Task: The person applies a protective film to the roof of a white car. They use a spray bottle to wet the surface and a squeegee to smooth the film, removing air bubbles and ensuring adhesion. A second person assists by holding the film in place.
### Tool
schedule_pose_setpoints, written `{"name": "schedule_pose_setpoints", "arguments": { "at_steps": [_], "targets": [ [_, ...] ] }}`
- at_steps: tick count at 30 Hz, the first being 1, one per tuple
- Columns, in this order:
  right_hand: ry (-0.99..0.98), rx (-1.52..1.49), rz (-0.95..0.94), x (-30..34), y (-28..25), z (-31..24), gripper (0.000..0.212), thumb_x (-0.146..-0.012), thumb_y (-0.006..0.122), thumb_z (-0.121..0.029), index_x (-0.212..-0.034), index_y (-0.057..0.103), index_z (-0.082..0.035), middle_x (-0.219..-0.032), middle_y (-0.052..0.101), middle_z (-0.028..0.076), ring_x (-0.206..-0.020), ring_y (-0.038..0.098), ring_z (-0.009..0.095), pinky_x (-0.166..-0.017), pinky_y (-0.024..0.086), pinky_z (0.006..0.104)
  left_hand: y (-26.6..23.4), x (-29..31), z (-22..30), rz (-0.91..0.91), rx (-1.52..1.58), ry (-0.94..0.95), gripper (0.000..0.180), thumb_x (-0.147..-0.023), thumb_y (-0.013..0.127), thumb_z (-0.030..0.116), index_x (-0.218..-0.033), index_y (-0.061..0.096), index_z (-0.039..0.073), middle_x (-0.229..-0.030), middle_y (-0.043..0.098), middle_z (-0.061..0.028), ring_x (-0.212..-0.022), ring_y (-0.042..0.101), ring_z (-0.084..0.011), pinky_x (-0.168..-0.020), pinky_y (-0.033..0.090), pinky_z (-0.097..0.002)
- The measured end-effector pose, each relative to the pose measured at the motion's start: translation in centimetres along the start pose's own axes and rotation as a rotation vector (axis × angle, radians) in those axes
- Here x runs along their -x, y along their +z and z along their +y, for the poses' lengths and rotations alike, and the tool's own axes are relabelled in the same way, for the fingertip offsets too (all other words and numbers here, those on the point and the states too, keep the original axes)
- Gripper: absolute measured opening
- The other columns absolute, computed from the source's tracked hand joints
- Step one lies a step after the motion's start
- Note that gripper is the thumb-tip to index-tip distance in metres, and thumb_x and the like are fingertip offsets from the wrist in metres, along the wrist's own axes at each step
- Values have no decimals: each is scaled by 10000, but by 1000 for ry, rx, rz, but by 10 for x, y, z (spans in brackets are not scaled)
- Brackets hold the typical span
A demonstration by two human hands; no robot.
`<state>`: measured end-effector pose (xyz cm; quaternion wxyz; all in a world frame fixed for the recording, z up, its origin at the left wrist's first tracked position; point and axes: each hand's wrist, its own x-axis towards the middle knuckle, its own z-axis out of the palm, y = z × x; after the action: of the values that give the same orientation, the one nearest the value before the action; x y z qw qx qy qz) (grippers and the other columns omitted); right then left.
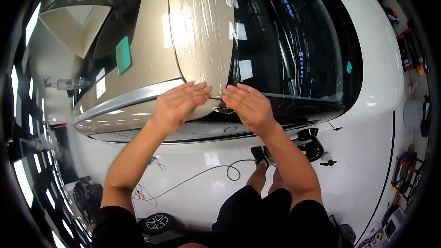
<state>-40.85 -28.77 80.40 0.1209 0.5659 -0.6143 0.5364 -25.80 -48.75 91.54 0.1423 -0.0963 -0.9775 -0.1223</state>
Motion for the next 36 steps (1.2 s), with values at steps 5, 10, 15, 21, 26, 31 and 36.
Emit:
{"name": "schedule_pose_setpoints", "arguments": {
  "at_steps": [5,10,15,21,26,31,36],
  "targets": [
    [-8,43,0,-1,2,-1,166,-901,797,-39,-1066,785,-26,-1111,818,94,-1118,784,254,-1018,608,403,1,3,-1,-12,-10,-9,219,-912,675,130,-1101,767,66,-1267,793,-85,-1227,750,-264,-1082,598,-424],
    [-15,111,-23,4,3,2,152,-938,773,-66,-1086,798,-42,-1134,821,87,-1142,780,250,-1035,598,405,4,3,-3,10,-33,10,184,-923,727,100,-1097,776,69,-1243,807,-84,-1215,760,-264,-1039,616,-426],
    [-3,131,-20,4,7,-1,171,-933,781,-77,-1100,802,-47,-1142,821,85,-1155,776,247,-1045,588,403,4,5,-7,21,-61,29,181,-922,736,116,-1094,774,75,-1243,807,-77,-1220,758,-254,-1038,619,-420],
    [1,139,-4,1,4,-5,168,-925,791,-78,-1090,801,-50,-1148,820,91,-1156,776,255,-1028,592,403,1,2,-3,40,-63,37,167,-906,720,103,-1057,787,79,-1250,805,-78,-1229,754,-254,-1053,616,-420],
    [-1,137,-33,9,6,-6,195,-908,778,-87,-1098,806,-55,-1172,812,90,-1165,769,253,-1024,591,404,-2,7,-4,-64,-41,35,240,-928,689,94,-1144,790,70,-1322,779,-82,-1277,729,-249,-1094,594,-421],
    [-57,189,7,7,5,-4,186,-909,785,-136,-1081,818,-73,-1187,785,25,-1147,712,215,-969,604,380,-9,6,-2,-124,-88,64,296,-927,693,100,-1208,777,67,-1403,741,-75,-1341,688,-227,-1137,565,-403],
    [-73,209,-90,5,-8,0,287,-905,810,-178,-1184,800,-110,-1197,762,0,-1168,686,195,-1047,530,389,-18,0,-6,-155,-100,122,317,-931,701,86,-1241,765,66,-1412,736,-71,-1343,686,-227,-1143,561,-399]
  ]
}}
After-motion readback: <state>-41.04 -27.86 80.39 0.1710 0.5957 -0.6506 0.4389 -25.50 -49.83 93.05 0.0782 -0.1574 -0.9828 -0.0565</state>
